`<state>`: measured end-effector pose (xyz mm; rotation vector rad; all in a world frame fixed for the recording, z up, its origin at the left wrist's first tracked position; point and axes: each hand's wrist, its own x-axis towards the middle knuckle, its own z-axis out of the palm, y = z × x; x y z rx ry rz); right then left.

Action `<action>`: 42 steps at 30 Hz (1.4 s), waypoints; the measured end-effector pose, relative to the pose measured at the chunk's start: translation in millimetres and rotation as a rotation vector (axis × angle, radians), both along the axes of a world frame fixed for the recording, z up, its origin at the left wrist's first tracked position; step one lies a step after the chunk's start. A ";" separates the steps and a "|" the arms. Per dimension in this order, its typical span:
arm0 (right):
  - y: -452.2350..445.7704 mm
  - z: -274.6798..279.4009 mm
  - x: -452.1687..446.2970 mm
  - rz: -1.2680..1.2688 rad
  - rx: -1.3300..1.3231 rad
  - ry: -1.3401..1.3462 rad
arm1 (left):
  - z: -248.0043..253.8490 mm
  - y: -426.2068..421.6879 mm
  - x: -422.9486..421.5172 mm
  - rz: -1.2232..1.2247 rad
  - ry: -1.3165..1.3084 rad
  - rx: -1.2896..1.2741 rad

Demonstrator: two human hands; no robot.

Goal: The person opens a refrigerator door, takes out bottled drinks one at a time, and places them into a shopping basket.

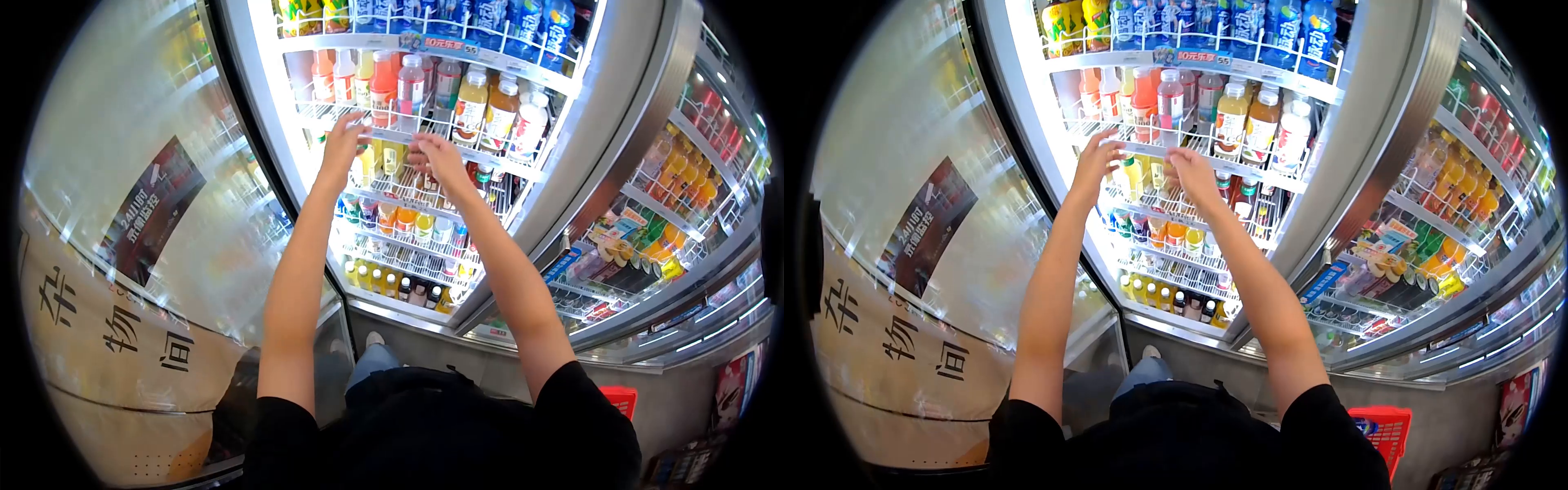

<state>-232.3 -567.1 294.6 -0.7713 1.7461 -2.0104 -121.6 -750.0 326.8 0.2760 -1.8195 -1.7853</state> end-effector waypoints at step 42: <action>-114.8 -2.5 -83.1 0.182 0.055 0.267 | -1.8 -84.2 -153.9 -0.280 0.124 0.087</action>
